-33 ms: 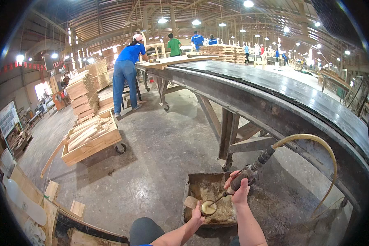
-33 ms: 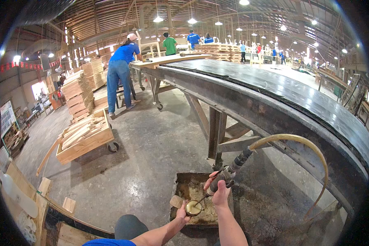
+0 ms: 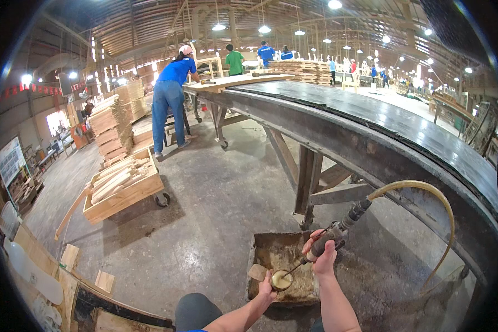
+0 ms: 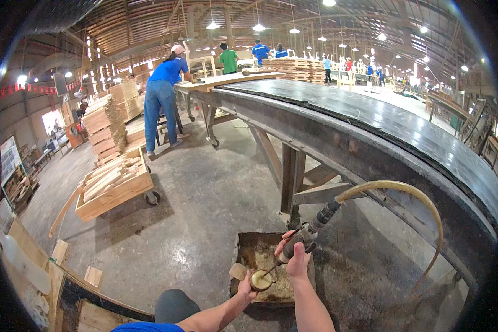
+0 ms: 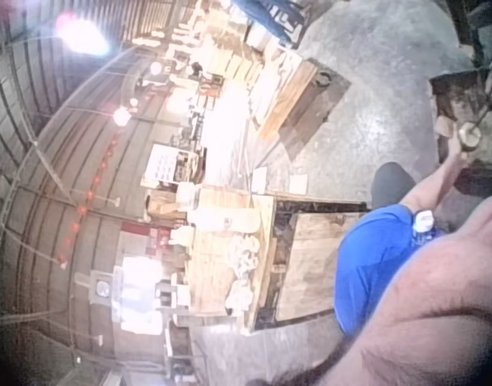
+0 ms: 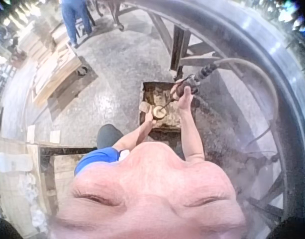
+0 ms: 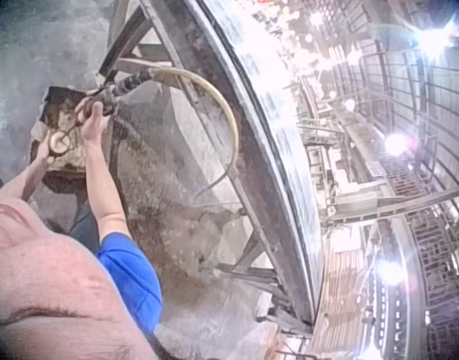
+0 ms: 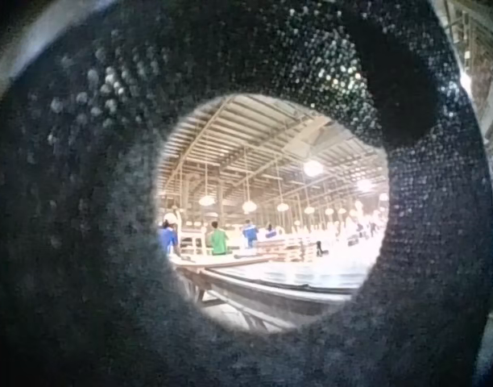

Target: The person applies a liquid finish to wooden chair legs using a brush, then moves to a mixing station to pour liquids into a container and stirs the mixture with a drill-mounted stirrer.

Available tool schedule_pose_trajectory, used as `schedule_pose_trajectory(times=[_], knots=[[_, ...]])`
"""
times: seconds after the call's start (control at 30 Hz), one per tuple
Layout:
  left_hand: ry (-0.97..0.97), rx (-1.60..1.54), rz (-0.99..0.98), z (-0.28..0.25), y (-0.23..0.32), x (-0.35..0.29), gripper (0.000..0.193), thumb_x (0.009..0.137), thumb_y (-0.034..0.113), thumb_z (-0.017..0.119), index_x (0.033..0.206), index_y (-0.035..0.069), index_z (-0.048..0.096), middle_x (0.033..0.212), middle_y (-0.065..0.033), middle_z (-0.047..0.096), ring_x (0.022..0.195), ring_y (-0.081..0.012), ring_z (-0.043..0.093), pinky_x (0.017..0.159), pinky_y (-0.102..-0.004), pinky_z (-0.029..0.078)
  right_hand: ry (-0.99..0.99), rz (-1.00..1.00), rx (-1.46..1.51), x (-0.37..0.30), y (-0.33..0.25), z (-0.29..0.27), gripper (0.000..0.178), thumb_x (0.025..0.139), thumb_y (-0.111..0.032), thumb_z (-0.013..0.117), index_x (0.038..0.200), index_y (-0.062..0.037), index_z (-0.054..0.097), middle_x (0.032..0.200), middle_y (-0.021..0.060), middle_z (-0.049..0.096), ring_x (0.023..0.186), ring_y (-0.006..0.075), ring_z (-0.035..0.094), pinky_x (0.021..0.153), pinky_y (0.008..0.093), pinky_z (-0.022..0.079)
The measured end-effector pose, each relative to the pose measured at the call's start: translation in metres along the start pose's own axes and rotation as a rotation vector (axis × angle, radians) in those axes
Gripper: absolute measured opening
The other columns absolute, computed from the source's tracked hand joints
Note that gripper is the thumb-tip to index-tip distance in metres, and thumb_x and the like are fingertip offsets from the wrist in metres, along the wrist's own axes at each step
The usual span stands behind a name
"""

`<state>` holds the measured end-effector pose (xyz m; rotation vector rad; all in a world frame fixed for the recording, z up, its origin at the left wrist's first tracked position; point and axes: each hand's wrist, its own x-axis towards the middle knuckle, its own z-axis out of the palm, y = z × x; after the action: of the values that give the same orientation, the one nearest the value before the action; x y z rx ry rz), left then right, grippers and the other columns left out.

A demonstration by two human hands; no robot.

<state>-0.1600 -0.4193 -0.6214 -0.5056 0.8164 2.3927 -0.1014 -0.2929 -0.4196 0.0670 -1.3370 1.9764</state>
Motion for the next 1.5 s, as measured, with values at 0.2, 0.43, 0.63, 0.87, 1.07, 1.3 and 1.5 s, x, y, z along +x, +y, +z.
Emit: schedule_pose_trajectory(times=[0.2, 0.43, 0.63, 0.87, 1.07, 1.3, 1.5], knots=[[0.004, 0.025, -0.007, -0.005, -0.002, 0.003, 0.034, 0.090, 0.028, 0.053, 0.113, 0.003, 0.051, 0.109, -0.0106, 0.056, 0.098, -0.0260, 0.058, 0.082, -0.0435, 0.051, -0.012, -0.015, -0.026, 0.001, 0.002, -0.002, 0.072, 0.069, -0.072, 0.054, 0.093, -0.0043, 0.050, 0.062, 0.0061, 0.052, 0.053, 0.0169, 0.053, 0.050, 0.0283, 0.041], [-0.023, 0.021, -0.042, -0.010, -0.010, 0.008, 0.033, 0.091, 0.025, 0.052, 0.115, 0.003, 0.049, 0.111, -0.0116, 0.056, 0.100, -0.0265, 0.057, 0.086, -0.0453, 0.049, -0.058, 0.028, -0.032, -0.001, 0.003, 0.001, 0.073, 0.069, -0.071, 0.056, 0.097, -0.0039, 0.051, 0.062, 0.0051, 0.052, 0.054, 0.0158, 0.053, 0.051, 0.0282, 0.042], [-0.121, 0.071, -0.139, -0.018, -0.016, 0.010, 0.044, 0.089, 0.032, 0.054, 0.122, 0.005, 0.043, 0.116, -0.0111, 0.053, 0.105, -0.0265, 0.055, 0.089, -0.0443, 0.047, -0.096, -0.012, 0.016, -0.004, -0.004, 0.007, 0.061, 0.075, -0.058, 0.062, 0.092, -0.0004, 0.052, 0.066, 0.0047, 0.053, 0.057, 0.0124, 0.054, 0.053, 0.0256, 0.044], [-0.035, 0.176, -0.192, -0.018, -0.017, 0.002, 0.048, 0.089, 0.040, 0.051, 0.124, 0.007, 0.043, 0.119, -0.0104, 0.051, 0.108, -0.0269, 0.053, 0.088, -0.0454, 0.047, -0.083, 0.093, -0.138, -0.009, 0.003, -0.003, 0.070, 0.074, -0.068, 0.054, 0.096, -0.0017, 0.052, 0.066, 0.0048, 0.053, 0.058, 0.0134, 0.052, 0.054, 0.0269, 0.043], [-0.084, 0.209, -0.187, -0.015, -0.014, -0.004, 0.044, 0.091, 0.043, 0.044, 0.125, 0.015, 0.045, 0.127, -0.0062, 0.047, 0.118, -0.0270, 0.045, 0.098, -0.0485, 0.037, -0.118, -0.041, -0.209, -0.009, -0.015, 0.009, 0.061, 0.083, -0.060, 0.047, 0.092, -0.0004, 0.055, 0.066, 0.0055, 0.055, 0.057, 0.0129, 0.054, 0.055, 0.0260, 0.044], [-0.077, 0.215, -0.184, -0.022, -0.017, 0.006, 0.041, 0.092, 0.043, 0.042, 0.122, 0.015, 0.048, 0.123, -0.0073, 0.050, 0.114, -0.0277, 0.048, 0.097, -0.0481, 0.038, -0.170, -0.028, -0.044, -0.004, -0.021, 0.000, 0.048, 0.084, -0.051, 0.054, 0.086, -0.0026, 0.056, 0.067, 0.0025, 0.055, 0.055, 0.0096, 0.051, 0.052, 0.0227, 0.042], [-0.112, 0.214, -0.165, -0.019, -0.012, 0.014, 0.042, 0.093, 0.040, 0.042, 0.126, 0.014, 0.041, 0.121, -0.0078, 0.051, 0.112, -0.0275, 0.050, 0.092, -0.0492, 0.043, -0.041, -0.006, -0.106, 0.001, -0.020, 0.002, 0.045, 0.084, -0.049, 0.055, 0.081, -0.0046, 0.054, 0.063, -0.0003, 0.052, 0.053, 0.0081, 0.049, 0.051, 0.0220, 0.038]])
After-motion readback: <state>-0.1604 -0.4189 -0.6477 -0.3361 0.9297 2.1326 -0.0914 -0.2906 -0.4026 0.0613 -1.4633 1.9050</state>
